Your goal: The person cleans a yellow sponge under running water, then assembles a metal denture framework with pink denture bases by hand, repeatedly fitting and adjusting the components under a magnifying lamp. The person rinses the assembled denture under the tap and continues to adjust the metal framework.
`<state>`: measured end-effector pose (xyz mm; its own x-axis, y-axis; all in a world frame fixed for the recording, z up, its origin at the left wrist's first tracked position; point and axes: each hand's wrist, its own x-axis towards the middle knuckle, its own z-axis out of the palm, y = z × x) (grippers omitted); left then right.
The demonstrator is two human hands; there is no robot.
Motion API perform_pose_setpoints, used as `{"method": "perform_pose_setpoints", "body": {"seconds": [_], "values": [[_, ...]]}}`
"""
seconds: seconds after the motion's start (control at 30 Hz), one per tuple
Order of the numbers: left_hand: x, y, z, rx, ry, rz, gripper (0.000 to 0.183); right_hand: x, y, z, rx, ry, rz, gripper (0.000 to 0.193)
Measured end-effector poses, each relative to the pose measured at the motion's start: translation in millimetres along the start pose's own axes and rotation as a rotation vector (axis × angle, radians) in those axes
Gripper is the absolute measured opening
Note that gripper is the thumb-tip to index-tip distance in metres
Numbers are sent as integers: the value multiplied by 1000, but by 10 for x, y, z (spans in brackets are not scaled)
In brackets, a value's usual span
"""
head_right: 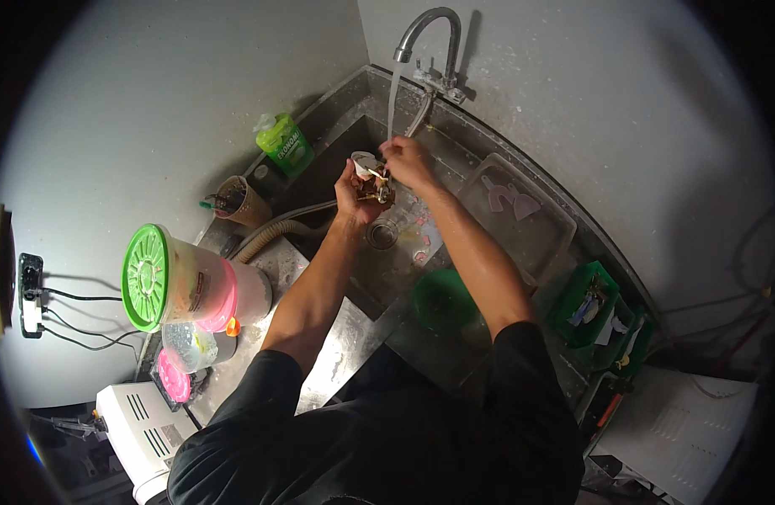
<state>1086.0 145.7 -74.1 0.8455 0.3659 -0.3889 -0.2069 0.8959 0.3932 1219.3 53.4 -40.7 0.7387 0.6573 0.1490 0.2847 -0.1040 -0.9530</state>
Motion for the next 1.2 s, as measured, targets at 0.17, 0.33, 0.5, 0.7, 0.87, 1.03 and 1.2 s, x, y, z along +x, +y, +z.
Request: {"method": "perform_pose_setpoints", "body": {"seconds": [0.17,0.33,0.5,0.7,0.87,1.03,1.2], "values": [[75,-52,195,68,-31,31,50,-80,-392,59,266,-31,310,16],[341,-259,190,-203,-126,-29,48,-150,-582,-118,649,-131,342,15],[449,-364,-247,-34,-290,265,43,-906,-949,330,-157,-337,-590,13],[-30,-415,149,-158,3,-60,47,-593,-481,-122,-343,159,-447,8],[-32,-304,-558,103,198,-12,38,-13,-541,-596,-704,638,-486,30],[-313,-210,-602,69,186,1,32,463,-126,-1034,-640,475,-339,39],[-655,29,-579,89,32,20,36,763,-99,-1311,-793,554,-193,25]]}}
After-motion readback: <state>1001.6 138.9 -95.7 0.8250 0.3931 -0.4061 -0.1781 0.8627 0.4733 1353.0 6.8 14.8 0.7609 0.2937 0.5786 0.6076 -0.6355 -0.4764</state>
